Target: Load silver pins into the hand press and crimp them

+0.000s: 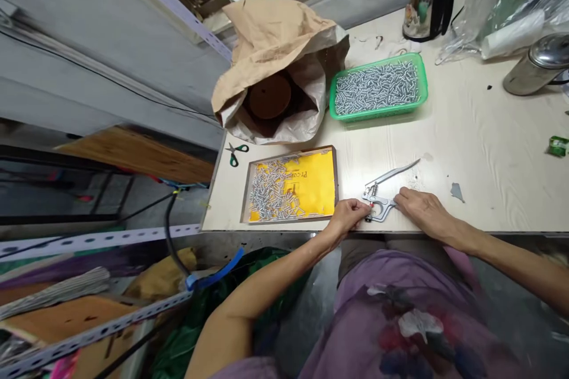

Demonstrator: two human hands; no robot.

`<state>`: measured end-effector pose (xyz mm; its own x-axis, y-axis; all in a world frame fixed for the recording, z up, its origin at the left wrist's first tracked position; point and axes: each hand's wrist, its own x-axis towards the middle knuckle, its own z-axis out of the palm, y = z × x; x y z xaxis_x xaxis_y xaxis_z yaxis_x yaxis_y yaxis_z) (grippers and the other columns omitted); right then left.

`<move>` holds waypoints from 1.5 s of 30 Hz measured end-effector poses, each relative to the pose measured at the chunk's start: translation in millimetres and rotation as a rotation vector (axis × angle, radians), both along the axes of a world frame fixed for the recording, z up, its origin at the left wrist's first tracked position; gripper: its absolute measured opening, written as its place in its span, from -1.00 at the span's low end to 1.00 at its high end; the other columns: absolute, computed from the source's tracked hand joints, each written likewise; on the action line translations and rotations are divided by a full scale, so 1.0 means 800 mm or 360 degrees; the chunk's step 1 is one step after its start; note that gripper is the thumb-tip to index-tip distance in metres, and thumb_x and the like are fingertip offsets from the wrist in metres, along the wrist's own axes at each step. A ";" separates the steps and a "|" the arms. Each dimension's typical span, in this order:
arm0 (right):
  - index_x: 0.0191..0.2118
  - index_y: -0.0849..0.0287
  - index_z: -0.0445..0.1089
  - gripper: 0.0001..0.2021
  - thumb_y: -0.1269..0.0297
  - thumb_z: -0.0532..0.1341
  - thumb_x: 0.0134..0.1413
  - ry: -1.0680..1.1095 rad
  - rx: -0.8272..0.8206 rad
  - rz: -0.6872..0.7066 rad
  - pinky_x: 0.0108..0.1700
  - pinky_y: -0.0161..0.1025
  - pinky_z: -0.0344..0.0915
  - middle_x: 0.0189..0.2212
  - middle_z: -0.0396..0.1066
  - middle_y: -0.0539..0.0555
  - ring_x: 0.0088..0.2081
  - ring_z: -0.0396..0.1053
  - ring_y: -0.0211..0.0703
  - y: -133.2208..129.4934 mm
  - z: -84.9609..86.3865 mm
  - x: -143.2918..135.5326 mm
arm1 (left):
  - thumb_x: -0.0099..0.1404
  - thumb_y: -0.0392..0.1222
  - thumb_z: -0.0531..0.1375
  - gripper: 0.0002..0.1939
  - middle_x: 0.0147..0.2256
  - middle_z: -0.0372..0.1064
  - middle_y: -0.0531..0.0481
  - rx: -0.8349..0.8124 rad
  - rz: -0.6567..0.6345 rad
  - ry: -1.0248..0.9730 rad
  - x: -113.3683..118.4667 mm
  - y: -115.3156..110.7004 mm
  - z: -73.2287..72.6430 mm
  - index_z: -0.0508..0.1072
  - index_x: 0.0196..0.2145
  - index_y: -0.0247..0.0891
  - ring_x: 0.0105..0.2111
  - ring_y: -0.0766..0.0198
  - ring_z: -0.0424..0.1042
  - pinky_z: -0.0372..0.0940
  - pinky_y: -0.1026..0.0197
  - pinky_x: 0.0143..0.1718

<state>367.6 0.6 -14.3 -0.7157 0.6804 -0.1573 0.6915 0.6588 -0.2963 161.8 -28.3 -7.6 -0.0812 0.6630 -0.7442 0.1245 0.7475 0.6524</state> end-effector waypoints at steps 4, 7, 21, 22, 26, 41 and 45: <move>-0.27 0.21 0.35 -0.82 0.51 0.03 0.26 0.0069 -0.0029 -0.0028 -0.40 -0.27 0.02 -0.31 0.37 0.11 -0.34 0.30 -0.20 -0.002 -0.004 0.001 | 0.09 -0.29 0.32 -0.82 -0.75 0.13 0.25 -0.0034 0.0056 0.0004 0.005 -0.005 -0.003 0.37 -0.53 -0.34 -0.81 0.55 -0.02 -0.22 0.38 -0.75; -0.26 0.22 0.35 -0.80 0.51 0.01 0.27 0.0054 -0.0051 -0.0047 -0.42 -0.26 -0.02 -0.29 0.36 0.12 -0.34 0.30 -0.20 -0.003 -0.008 0.001 | 0.15 -0.35 0.26 -0.85 -0.77 0.11 0.25 -0.0075 0.0013 0.0061 0.005 -0.003 -0.001 0.36 -0.52 -0.34 -0.82 0.54 -0.01 -0.20 0.39 -0.76; 0.22 0.21 0.16 -0.27 -0.11 0.27 0.04 0.0183 0.0332 -0.0064 0.06 0.07 0.12 0.24 0.13 0.40 0.19 0.11 0.28 0.028 -0.018 0.016 | 0.27 -0.39 0.18 -0.84 -0.81 0.09 0.28 -0.0235 -0.0267 0.0151 0.004 0.011 0.011 0.35 -0.48 -0.34 -0.84 0.55 0.00 -0.18 0.43 -0.78; 0.26 0.24 0.10 -0.18 -0.14 0.29 -0.01 0.0160 0.0343 -0.0055 0.09 0.10 0.08 0.25 0.12 0.41 0.22 0.06 0.31 0.033 -0.017 0.017 | 0.27 -0.39 0.17 -0.83 -0.82 0.09 0.28 -0.0238 -0.0262 0.0159 0.004 0.011 0.011 0.35 -0.49 -0.34 -0.84 0.55 0.00 -0.18 0.43 -0.78; 0.24 0.31 0.13 -0.16 -0.07 0.34 -0.07 0.0021 0.0298 0.0012 0.05 0.04 0.08 0.12 0.28 0.39 0.14 0.17 0.25 0.045 -0.010 0.016 | 0.27 -0.38 0.18 -0.81 -0.81 0.10 0.27 -0.0251 -0.0260 0.0180 0.003 0.010 0.009 0.34 -0.51 -0.32 -0.84 0.54 0.02 -0.16 0.42 -0.78; 0.15 0.19 0.21 -0.48 0.20 0.29 0.09 0.0054 0.0356 0.0027 -0.05 -0.09 0.02 -0.17 0.47 0.17 -0.12 0.31 0.05 0.032 -0.005 0.011 | 0.31 -0.18 0.17 -0.82 -0.60 0.28 0.13 0.0226 -0.0624 0.0688 -0.009 -0.006 -0.001 0.46 -0.39 -0.33 -0.61 0.41 0.28 0.19 0.35 -0.53; 0.16 0.19 0.20 -0.50 0.28 0.27 0.11 0.0092 0.0342 0.0026 -0.07 -0.11 0.03 -0.19 0.48 0.17 -0.15 0.33 0.04 0.027 -0.005 0.008 | 0.28 -0.17 0.23 -0.78 -0.21 0.44 -0.07 0.1033 -0.1047 0.1134 0.000 -0.005 0.000 0.46 -0.12 -0.25 -0.17 0.18 0.42 0.34 0.14 -0.11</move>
<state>374.1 22.4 -18.7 -0.7305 0.6822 0.0317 0.6663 0.7220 -0.1865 161.6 -32.5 -7.3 0.1569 0.9721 -0.1745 0.8560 -0.0457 0.5149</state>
